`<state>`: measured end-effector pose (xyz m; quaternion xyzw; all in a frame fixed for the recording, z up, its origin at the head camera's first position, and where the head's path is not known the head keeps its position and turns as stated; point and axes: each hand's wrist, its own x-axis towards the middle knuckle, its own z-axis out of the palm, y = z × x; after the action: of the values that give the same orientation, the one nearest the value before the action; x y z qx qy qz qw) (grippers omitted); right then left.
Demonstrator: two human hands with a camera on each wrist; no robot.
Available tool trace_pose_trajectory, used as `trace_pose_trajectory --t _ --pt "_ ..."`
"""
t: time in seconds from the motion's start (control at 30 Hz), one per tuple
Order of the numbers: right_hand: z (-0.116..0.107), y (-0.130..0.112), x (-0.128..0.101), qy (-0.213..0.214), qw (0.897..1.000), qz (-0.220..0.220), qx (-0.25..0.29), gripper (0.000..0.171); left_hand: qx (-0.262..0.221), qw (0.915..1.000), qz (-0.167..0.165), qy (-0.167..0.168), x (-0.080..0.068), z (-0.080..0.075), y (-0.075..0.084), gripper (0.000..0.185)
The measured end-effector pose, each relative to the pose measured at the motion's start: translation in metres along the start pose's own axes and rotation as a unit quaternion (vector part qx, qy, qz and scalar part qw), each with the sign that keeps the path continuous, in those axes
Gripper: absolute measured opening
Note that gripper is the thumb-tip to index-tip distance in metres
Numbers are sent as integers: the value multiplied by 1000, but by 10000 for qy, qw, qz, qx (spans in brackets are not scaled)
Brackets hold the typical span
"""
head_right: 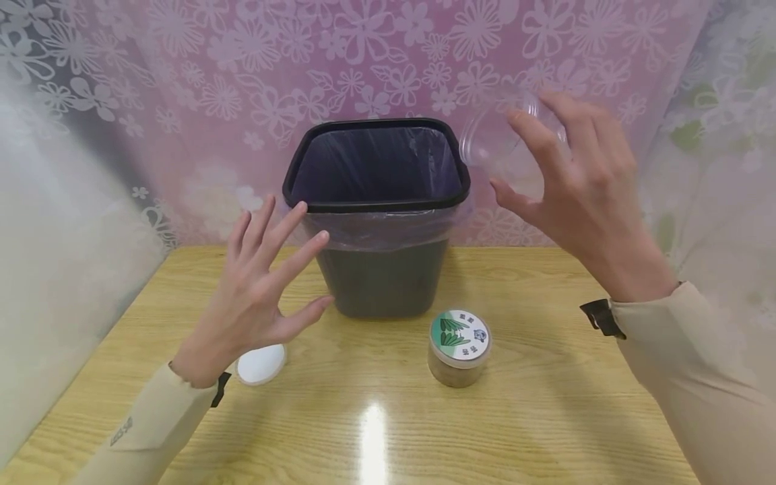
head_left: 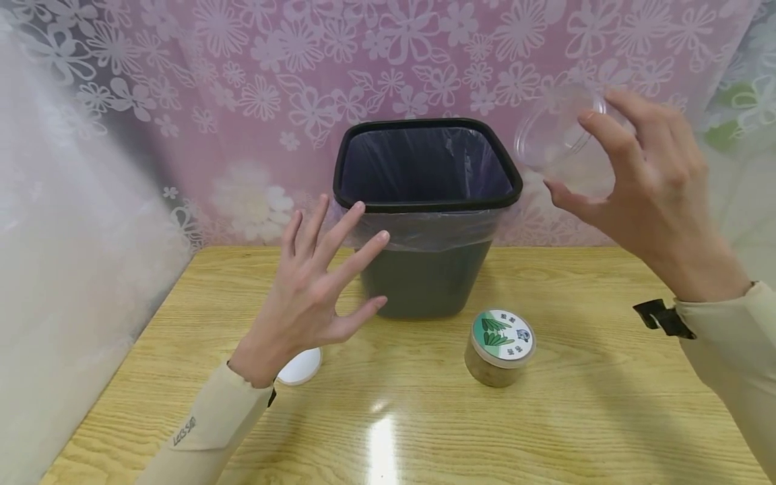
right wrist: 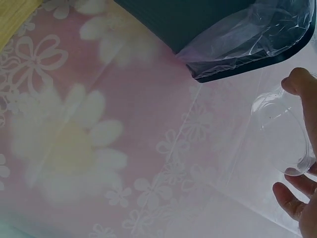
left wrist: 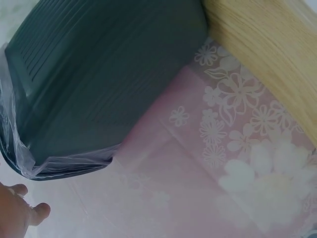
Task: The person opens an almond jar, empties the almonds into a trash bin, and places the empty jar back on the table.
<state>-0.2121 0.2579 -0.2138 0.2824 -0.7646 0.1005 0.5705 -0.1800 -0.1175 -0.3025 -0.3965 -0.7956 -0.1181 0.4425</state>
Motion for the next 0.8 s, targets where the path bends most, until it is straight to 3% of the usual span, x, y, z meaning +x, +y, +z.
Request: trace_pose_trajectory --t 0.27,0.5,0.8 --pt "-3 -6 -12 287 9991 220 200 56 43 10000 30 -20 -7 0 2 62" --pt "-6 -8 -23 489 9962 541 476 60 12 9999 -15 -162 -13 -1 3 66" --pt "-8 -9 -39 670 9948 547 545 71 28 9994 -27 -350 -20 -3 4 67"
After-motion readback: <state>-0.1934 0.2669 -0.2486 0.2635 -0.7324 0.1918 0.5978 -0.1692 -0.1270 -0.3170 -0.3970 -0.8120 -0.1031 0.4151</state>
